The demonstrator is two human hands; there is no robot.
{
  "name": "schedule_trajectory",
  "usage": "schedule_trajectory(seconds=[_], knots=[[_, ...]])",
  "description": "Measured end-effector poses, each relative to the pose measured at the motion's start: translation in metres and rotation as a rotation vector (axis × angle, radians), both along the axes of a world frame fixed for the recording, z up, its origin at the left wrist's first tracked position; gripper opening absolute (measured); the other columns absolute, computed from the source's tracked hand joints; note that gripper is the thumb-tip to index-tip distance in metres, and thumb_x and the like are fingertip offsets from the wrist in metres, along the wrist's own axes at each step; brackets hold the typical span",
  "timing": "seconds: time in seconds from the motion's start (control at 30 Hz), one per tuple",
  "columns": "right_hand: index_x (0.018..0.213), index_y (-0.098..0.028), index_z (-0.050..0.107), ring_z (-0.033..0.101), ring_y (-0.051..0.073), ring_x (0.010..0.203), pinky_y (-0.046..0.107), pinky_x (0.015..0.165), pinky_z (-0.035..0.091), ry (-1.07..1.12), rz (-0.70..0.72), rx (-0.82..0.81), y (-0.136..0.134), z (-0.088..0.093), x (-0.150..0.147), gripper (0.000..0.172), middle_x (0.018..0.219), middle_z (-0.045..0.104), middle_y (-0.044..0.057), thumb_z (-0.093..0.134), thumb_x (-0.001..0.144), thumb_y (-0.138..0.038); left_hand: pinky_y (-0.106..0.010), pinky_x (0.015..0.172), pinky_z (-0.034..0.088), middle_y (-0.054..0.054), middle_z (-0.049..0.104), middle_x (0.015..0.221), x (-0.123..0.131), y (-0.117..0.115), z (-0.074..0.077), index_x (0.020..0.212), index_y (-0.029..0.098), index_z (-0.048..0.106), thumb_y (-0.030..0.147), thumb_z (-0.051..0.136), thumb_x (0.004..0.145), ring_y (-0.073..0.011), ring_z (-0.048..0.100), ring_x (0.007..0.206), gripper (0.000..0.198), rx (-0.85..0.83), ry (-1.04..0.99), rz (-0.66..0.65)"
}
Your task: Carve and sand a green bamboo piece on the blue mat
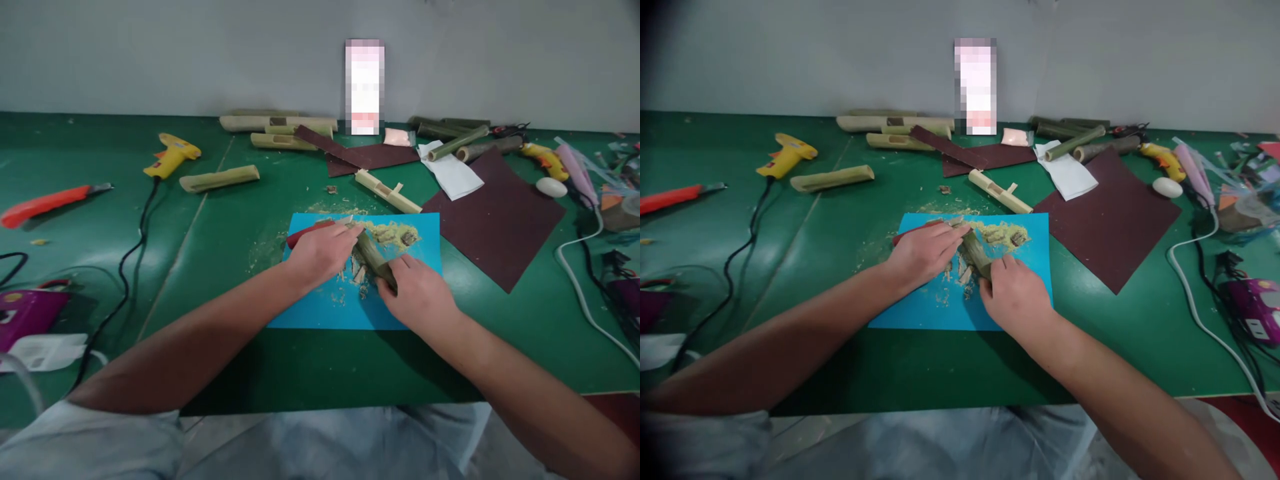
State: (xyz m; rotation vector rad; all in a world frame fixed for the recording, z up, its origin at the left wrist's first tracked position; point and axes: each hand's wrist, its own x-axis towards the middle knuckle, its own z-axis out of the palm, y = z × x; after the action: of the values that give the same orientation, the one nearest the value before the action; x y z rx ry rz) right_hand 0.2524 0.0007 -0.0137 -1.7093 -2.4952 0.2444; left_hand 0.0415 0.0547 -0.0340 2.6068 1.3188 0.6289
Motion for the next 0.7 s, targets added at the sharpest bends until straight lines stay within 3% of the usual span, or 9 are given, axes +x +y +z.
schedule_trajectory(seconds=[0.17, 0.3, 0.37, 0.47, 0.57, 0.7], knots=[[0.088, -0.015, 0.063, 0.06, 0.024, 0.082, 0.034, 0.064, 0.038, 0.013, 0.004, 0.028, 0.001, -0.004, -0.001, 0.02, 0.088, 0.065, 0.011, 0.051, 0.092, -0.031, -0.034, 0.083, 0.054, -0.013, 0.071, 0.102, 0.002, -0.003, -0.005, 0.137, 0.011, 0.056, 0.02, 0.039, 0.099, -0.0241, 0.068, 0.094, 0.042, -0.015, 0.103, -0.101], [0.087, -0.016, 0.062, 0.059, 0.022, 0.079, 0.034, 0.062, 0.036, 0.015, -0.001, 0.063, -0.001, -0.006, 0.0, 0.021, 0.086, 0.064, 0.01, 0.05, 0.093, -0.032, -0.043, 0.091, 0.054, -0.021, 0.069, 0.112, -0.004, 0.006, -0.008, 0.133, 0.0, 0.056, 0.019, 0.034, 0.1, -0.0305, 0.066, 0.105, 0.044, 0.074, 0.135, -0.068], [0.085, -0.017, 0.062, 0.059, 0.021, 0.077, 0.033, 0.061, 0.035, 0.015, -0.01, 0.06, -0.003, -0.006, 0.0, 0.021, 0.085, 0.064, 0.009, 0.05, 0.093, -0.032, -0.043, 0.092, 0.055, -0.021, 0.07, 0.11, -0.006, 0.008, -0.008, 0.132, -0.002, 0.056, 0.018, 0.032, 0.101, -0.0298, 0.067, 0.104, 0.044, 0.079, 0.145, -0.089], [0.083, -0.017, 0.061, 0.058, 0.02, 0.076, 0.033, 0.061, 0.034, 0.011, -0.021, 0.048, -0.004, -0.005, 0.001, 0.022, 0.084, 0.063, 0.008, 0.051, 0.093, -0.033, -0.038, 0.086, 0.058, -0.015, 0.073, 0.103, -0.006, 0.006, -0.007, 0.13, 0.004, 0.059, 0.019, 0.034, 0.101, -0.0257, 0.069, 0.098, 0.041, 0.148, 0.097, -0.096], [0.084, -0.017, 0.061, 0.058, 0.02, 0.076, 0.032, 0.06, 0.033, 0.004, -0.03, 0.05, -0.003, -0.005, 0.001, 0.021, 0.083, 0.063, 0.008, 0.051, 0.093, -0.034, -0.035, 0.087, 0.058, -0.012, 0.073, 0.109, -0.005, 0.004, -0.004, 0.127, 0.011, 0.062, 0.022, 0.039, 0.102, -0.0226, 0.07, 0.1, 0.036, 0.227, -0.021, -0.067], [0.084, -0.017, 0.061, 0.058, 0.021, 0.076, 0.032, 0.06, 0.034, 0.011, -0.008, 0.082, -0.001, -0.007, 0.002, 0.021, 0.083, 0.062, 0.008, 0.051, 0.093, -0.033, -0.031, 0.084, 0.059, -0.009, 0.075, 0.108, -0.001, 0.005, -0.003, 0.124, 0.013, 0.065, 0.026, 0.047, 0.101, -0.0204, 0.072, 0.096, 0.032, 0.149, -0.113, -0.058]])
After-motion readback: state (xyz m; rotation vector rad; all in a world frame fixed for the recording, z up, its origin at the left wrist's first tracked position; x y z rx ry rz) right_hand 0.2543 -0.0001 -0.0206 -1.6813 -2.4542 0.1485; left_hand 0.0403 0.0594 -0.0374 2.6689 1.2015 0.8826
